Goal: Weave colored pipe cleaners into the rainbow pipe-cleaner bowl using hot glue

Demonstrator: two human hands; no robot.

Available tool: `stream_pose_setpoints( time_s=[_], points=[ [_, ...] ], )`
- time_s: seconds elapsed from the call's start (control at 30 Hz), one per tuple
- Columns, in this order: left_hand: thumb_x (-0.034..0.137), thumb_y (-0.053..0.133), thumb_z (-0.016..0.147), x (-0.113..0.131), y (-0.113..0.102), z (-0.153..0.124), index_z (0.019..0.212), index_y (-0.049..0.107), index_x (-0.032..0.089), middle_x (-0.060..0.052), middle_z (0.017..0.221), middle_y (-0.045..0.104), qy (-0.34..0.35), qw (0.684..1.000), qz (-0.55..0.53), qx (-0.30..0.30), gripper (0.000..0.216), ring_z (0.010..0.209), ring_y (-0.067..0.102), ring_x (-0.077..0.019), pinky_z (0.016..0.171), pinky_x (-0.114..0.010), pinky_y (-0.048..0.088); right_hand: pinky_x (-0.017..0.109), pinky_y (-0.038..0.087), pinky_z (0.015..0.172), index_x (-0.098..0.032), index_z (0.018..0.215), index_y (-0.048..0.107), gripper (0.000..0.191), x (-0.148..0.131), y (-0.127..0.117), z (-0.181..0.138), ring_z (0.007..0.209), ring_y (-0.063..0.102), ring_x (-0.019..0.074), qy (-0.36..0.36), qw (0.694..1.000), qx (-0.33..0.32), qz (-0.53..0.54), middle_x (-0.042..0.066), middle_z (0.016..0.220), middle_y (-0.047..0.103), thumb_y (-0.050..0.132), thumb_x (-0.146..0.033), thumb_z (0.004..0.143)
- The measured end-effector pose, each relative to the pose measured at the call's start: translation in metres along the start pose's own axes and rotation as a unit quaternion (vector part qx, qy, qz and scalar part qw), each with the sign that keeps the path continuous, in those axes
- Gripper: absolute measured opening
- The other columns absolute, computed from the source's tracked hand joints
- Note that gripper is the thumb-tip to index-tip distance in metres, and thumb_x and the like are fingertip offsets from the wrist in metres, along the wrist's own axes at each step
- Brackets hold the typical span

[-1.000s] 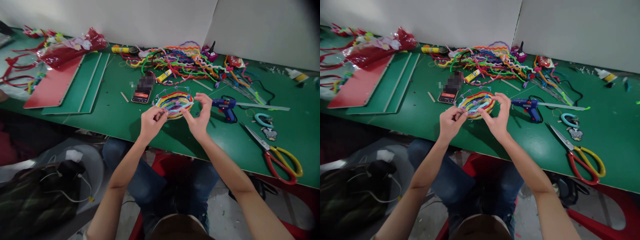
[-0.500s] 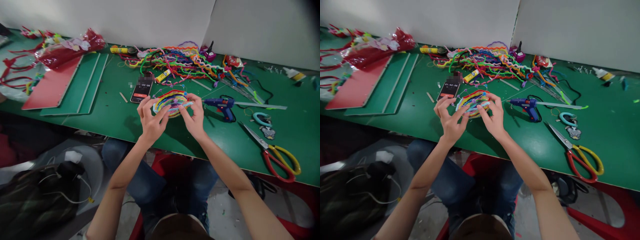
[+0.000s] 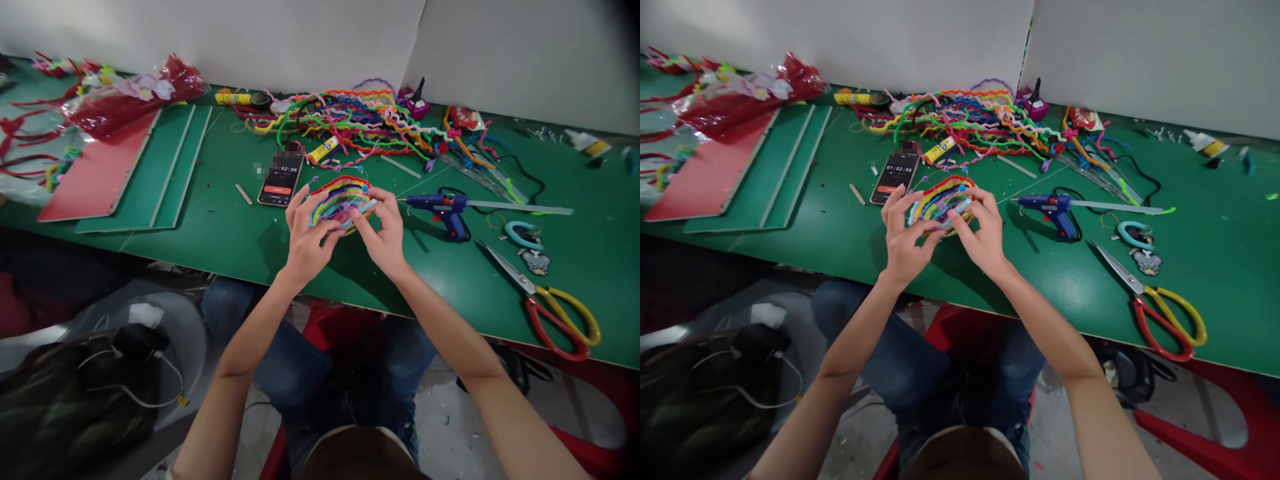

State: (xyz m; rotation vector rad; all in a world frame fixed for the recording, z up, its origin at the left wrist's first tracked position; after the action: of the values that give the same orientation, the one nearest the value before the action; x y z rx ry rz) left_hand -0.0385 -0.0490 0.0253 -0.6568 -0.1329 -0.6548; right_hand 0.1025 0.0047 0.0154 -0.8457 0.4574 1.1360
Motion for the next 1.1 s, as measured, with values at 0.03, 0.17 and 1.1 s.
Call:
stream_pose_setpoints(
  time_s=[0.03,0.17,1.1],
  points=[
    [0.033,0.06,0.086,0.001,-0.001,0.0,0.081,0.066,0.022,-0.005,0.126,0.054,0.002,1.0,0.002,0.002,0.014,0.13,0.041,-0.0291,0.107,-0.052,0.038,0.042,0.048,0.095,-0.024,0.076,0.057,0.024,0.0,0.0,0.0,0.105,0.058,0.0195,0.0,1.0,0.0,0.003,0.005,0.109,0.06,0.056,-0.045,0.087],
    [0.035,0.059,0.086,-0.001,-0.001,0.0,0.077,0.066,0.022,-0.005,0.122,0.056,-0.008,1.0,0.005,-0.001,0.017,0.128,0.044,-0.0288,0.105,-0.051,0.041,0.044,0.046,0.098,-0.024,0.076,0.058,0.026,0.001,0.001,0.002,0.105,0.058,0.0205,0.006,1.0,-0.01,0.014,0.005,0.107,0.061,0.055,-0.047,0.087],
    [0.027,0.066,0.079,-0.026,0.021,0.065,0.067,0.066,0.017,-0.001,0.076,0.065,-0.072,0.973,-0.182,-0.123,0.016,0.071,0.061,-0.0115,0.066,-0.025,0.048,0.035,0.049,0.076,-0.022,0.076,0.055,0.013,0.012,-0.08,-0.02,0.081,0.06,0.0191,0.019,0.983,-0.038,-0.181,0.003,0.08,0.062,0.061,-0.033,0.081]
  ],
)
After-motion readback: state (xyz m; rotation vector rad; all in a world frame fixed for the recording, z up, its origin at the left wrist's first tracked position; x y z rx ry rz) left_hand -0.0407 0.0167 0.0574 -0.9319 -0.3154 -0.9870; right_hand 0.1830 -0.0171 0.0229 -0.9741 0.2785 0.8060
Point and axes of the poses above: each hand's wrist, its own z-axis towards the middle knuckle, its own y-axis out of the palm, x = y × z, the point moved 10 cm from there along z, towards the middle knuckle
